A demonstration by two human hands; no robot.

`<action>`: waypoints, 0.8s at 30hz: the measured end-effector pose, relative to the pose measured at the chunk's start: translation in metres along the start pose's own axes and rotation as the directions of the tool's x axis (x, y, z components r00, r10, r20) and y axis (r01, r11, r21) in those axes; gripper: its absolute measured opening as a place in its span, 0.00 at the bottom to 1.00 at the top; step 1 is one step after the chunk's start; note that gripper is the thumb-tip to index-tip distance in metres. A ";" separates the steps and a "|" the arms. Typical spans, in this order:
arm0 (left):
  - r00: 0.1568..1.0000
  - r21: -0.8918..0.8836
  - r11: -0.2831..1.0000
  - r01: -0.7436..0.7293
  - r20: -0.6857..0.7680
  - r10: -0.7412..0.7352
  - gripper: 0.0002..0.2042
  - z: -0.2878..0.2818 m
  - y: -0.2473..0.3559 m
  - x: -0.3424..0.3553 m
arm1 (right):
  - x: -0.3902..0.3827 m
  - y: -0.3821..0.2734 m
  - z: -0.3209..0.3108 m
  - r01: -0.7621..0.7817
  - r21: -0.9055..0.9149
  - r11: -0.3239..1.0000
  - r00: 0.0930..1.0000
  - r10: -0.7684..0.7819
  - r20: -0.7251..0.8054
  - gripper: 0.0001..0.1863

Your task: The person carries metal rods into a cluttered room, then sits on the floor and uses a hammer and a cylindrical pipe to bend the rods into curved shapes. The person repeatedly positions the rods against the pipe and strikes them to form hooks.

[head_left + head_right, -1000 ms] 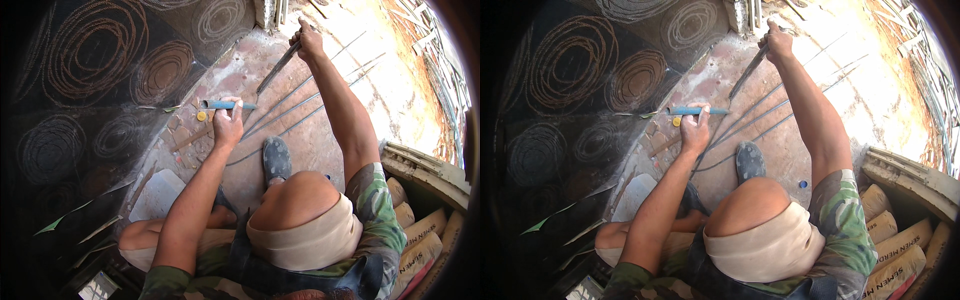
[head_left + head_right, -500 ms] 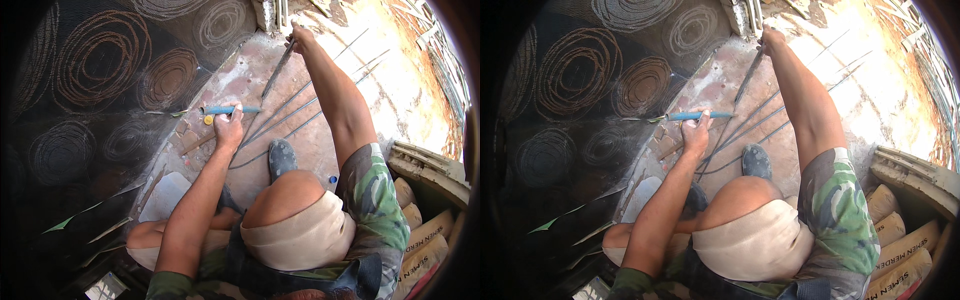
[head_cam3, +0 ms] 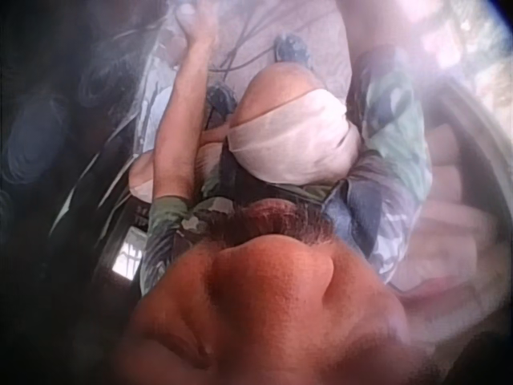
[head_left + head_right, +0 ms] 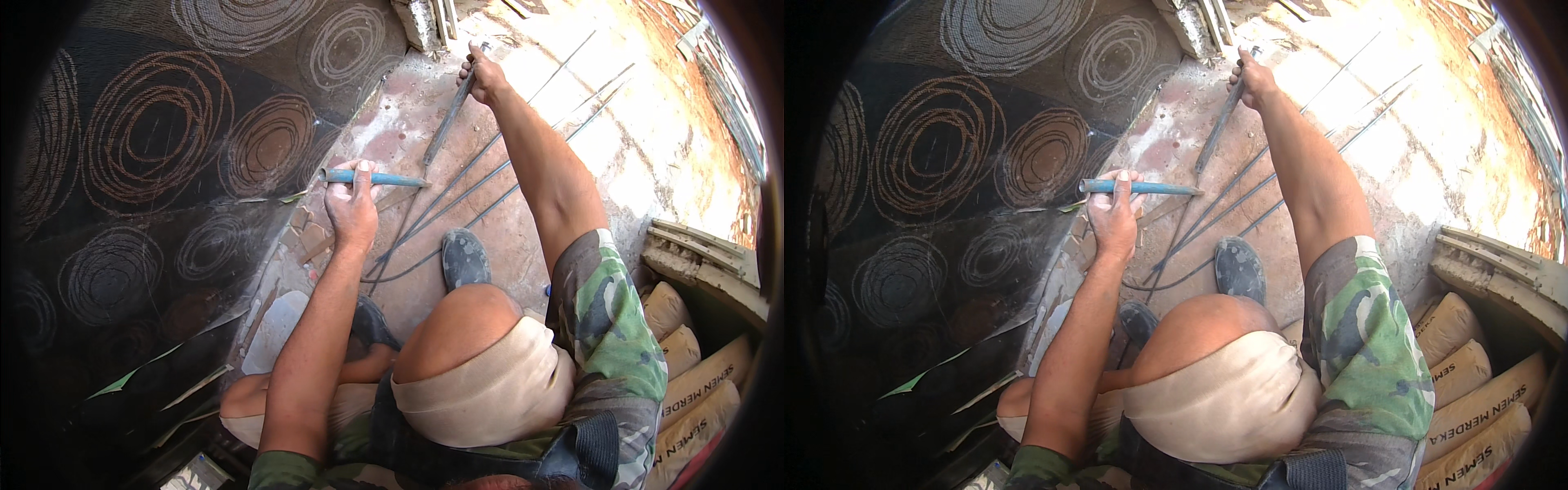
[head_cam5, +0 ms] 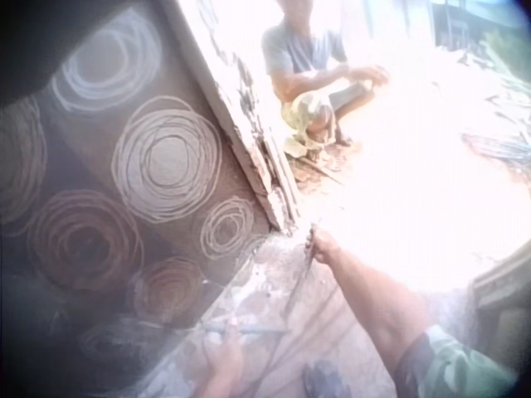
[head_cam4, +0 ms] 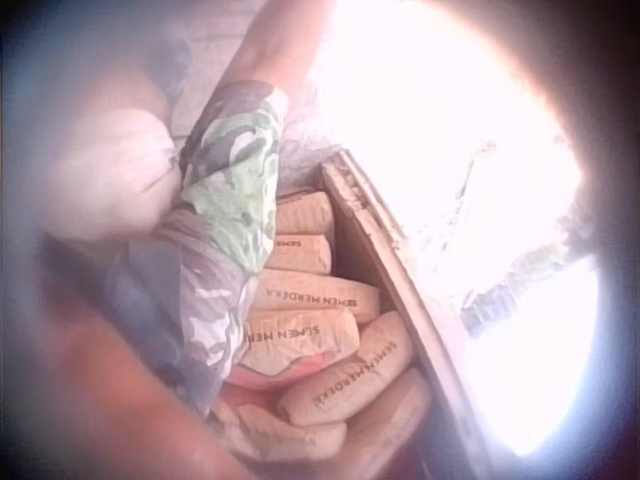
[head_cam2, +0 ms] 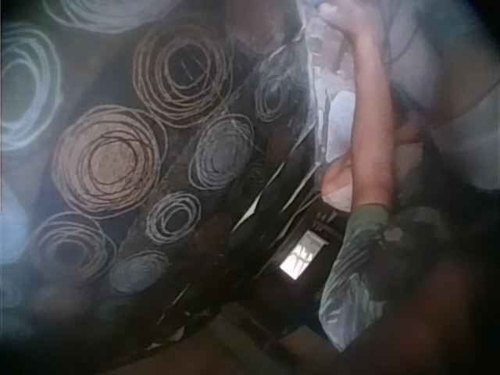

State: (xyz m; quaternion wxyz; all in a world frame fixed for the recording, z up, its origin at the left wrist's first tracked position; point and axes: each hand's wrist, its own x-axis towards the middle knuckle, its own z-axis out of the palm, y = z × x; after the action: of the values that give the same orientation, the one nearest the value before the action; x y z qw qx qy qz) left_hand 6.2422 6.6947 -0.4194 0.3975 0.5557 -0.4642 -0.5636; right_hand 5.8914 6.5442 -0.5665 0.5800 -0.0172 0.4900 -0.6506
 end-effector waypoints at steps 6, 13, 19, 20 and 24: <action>0.999 -0.052 0.999 0.003 -0.042 -0.005 0.13 0.008 -0.005 -0.008 | -0.012 -0.004 0.027 0.006 -0.147 0.989 0.973 -0.040 -0.229 0.24; 1.000 -0.055 0.998 0.011 -0.023 -0.012 0.12 0.003 -0.011 -0.025 | -0.039 -0.017 0.023 -0.053 0.004 0.999 0.955 0.050 0.294 0.28; 0.997 -0.062 0.997 -0.049 -0.056 0.045 0.09 0.018 -0.014 -0.041 | -0.058 -0.016 0.003 -0.034 0.002 0.999 0.991 0.033 0.128 0.28; 0.997 -0.036 0.997 -0.065 -0.036 0.064 0.08 0.019 -0.016 -0.042 | -0.058 -0.016 -0.003 -0.031 0.014 0.999 0.997 0.030 0.077 0.28; 0.987 0.028 0.987 -0.161 0.008 0.161 0.05 0.023 -0.020 -0.054 | -0.058 -0.011 -0.025 -0.024 0.063 0.998 0.995 0.030 -0.095 0.24</action>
State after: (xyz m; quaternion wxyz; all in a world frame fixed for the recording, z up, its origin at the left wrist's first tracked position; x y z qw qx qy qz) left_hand 6.2247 6.7537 -0.4261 0.4324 0.5206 -0.5167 -0.5244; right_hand 5.8877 6.6025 -0.5409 0.5650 0.0384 0.4972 -0.6574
